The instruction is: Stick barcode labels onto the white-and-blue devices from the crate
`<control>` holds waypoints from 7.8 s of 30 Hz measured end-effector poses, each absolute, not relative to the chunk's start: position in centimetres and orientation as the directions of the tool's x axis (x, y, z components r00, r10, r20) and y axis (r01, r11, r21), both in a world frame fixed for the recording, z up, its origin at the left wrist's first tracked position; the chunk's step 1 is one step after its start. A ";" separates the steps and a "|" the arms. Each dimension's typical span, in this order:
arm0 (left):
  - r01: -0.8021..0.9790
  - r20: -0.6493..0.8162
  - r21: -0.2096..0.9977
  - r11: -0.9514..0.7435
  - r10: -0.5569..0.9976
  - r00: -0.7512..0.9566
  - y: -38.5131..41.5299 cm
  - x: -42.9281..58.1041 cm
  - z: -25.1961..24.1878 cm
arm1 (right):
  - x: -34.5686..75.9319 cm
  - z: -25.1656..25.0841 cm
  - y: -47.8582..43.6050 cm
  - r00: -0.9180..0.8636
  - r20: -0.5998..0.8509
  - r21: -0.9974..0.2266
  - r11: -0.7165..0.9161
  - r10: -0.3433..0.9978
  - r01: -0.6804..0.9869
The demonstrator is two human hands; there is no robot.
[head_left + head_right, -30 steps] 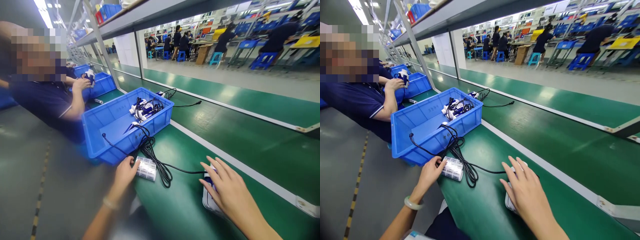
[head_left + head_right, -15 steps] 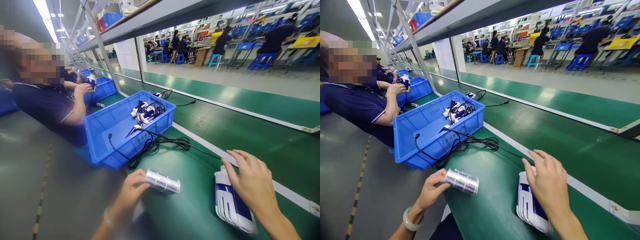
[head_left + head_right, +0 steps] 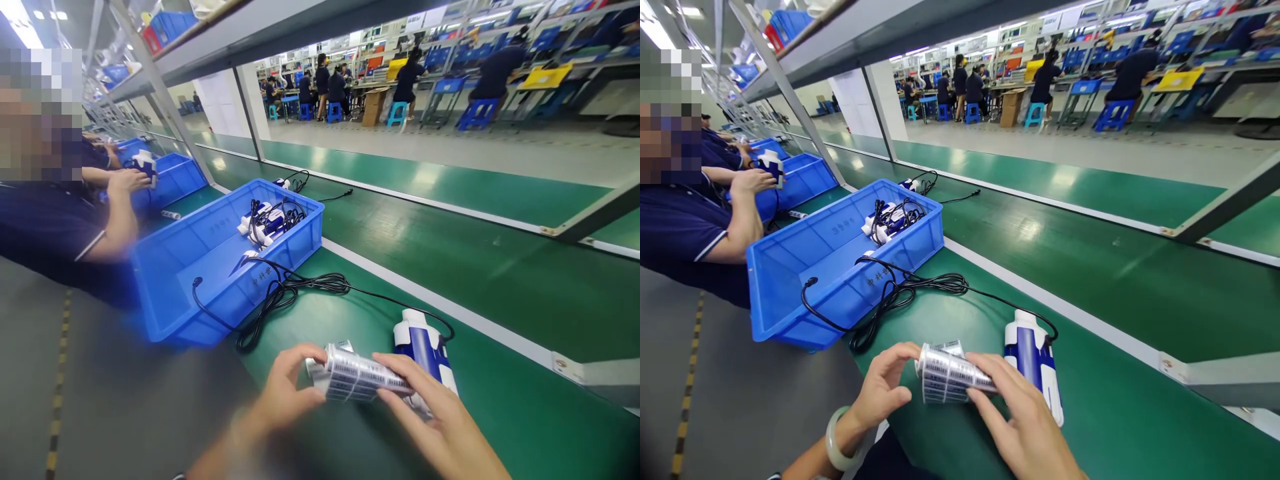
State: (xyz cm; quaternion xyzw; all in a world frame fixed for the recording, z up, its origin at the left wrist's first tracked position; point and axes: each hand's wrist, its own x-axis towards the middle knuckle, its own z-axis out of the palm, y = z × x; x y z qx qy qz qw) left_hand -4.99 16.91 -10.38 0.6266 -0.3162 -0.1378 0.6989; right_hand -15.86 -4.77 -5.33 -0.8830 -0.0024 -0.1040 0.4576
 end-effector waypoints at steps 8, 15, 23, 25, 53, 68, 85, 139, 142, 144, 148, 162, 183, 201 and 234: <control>-0.040 0.143 0.983 0.179 -0.607 0.781 15.0 -5.9 -8.9 | -17.3 -7.4 -4.0 0.970 0.141 -0.857 -0.515 -0.198 0.019; 0.039 0.139 0.960 0.278 -0.591 0.794 15.5 -6.4 -9.9 | -17.7 -7.2 -3.9 0.938 0.151 -0.904 -0.427 -0.312 0.004; 0.180 0.032 0.937 0.299 -0.588 0.808 15.1 -6.3 -9.1 | -18.7 -7.2 -3.0 0.967 0.200 -0.876 -0.471 -0.157 0.104; 0.110 0.097 0.952 0.285 -0.625 0.774 15.3 -6.3 -9.0 | -19.1 -7.5 -2.2 0.968 0.044 -0.946 -0.322 -0.247 -0.039; -0.160 0.169 0.983 0.094 -0.809 0.563 16.4 -6.0 -8.7 | -18.5 -7.7 -1.7 0.900 0.072 -0.990 -0.142 -0.429 0.012; -0.358 0.289 0.933 0.042 -0.680 0.674 15.5 -6.8 -7.5 | -18.0 -6.7 -2.4 0.778 0.597 -0.561 -0.795 -0.195 0.232; -0.615 0.579 0.753 0.233 -0.678 0.452 14.4 -7.0 -7.7 | -17.8 -5.2 -1.3 0.840 0.535 -0.636 -0.699 -0.096 0.326; -0.153 0.261 0.965 0.212 -0.749 0.609 -1.7 -3.2 -12.4 | -23.0 -8.2 -9.1 0.689 -0.083 -0.990 -0.017 -0.720 -0.138; -0.169 0.316 0.947 0.274 -0.698 0.643 0.2 -3.8 -12.7 | -22.7 -8.9 -7.1 0.687 -0.096 -0.995 0.062 -0.720 -0.075; -0.222 0.371 0.927 0.301 -0.667 0.646 1.2 -4.3 -12.6 | -22.5 -9.4 -5.8 0.689 -0.117 -0.993 0.091 -0.716 -0.074; -0.297 0.452 0.892 0.342 -0.639 0.622 2.0 -5.0 -11.8 | -22.3 -10.1 -4.0 0.662 -0.120 -0.989 0.028 -0.740 -0.148; -0.353 0.509 0.861 0.366 -0.604 0.614 2.0 -4.9 -11.3 | -21.6 -10.2 -3.0 0.616 0.033 -0.962 -0.193 -0.787 -0.195; -0.335 0.476 0.880 0.338 -0.626 0.618 2.2 -4.9 -11.0 | -22.0 -10.6 -3.2 0.642 0.031 -0.951 -0.219 -0.766 -0.216; -0.396 0.517 0.855 0.334 -0.618 0.593 2.1 -5.0 -11.0 | -21.7 -10.2 -2.9 0.651 0.161 -0.834 -0.455 -0.741 -0.312; -0.264 0.497 0.865 0.426 -0.663 0.560 2.4 -4.9 -10.6 | -19.6 -11.4 -5.7 0.862 -0.231 -0.967 0.010 -0.450 -0.254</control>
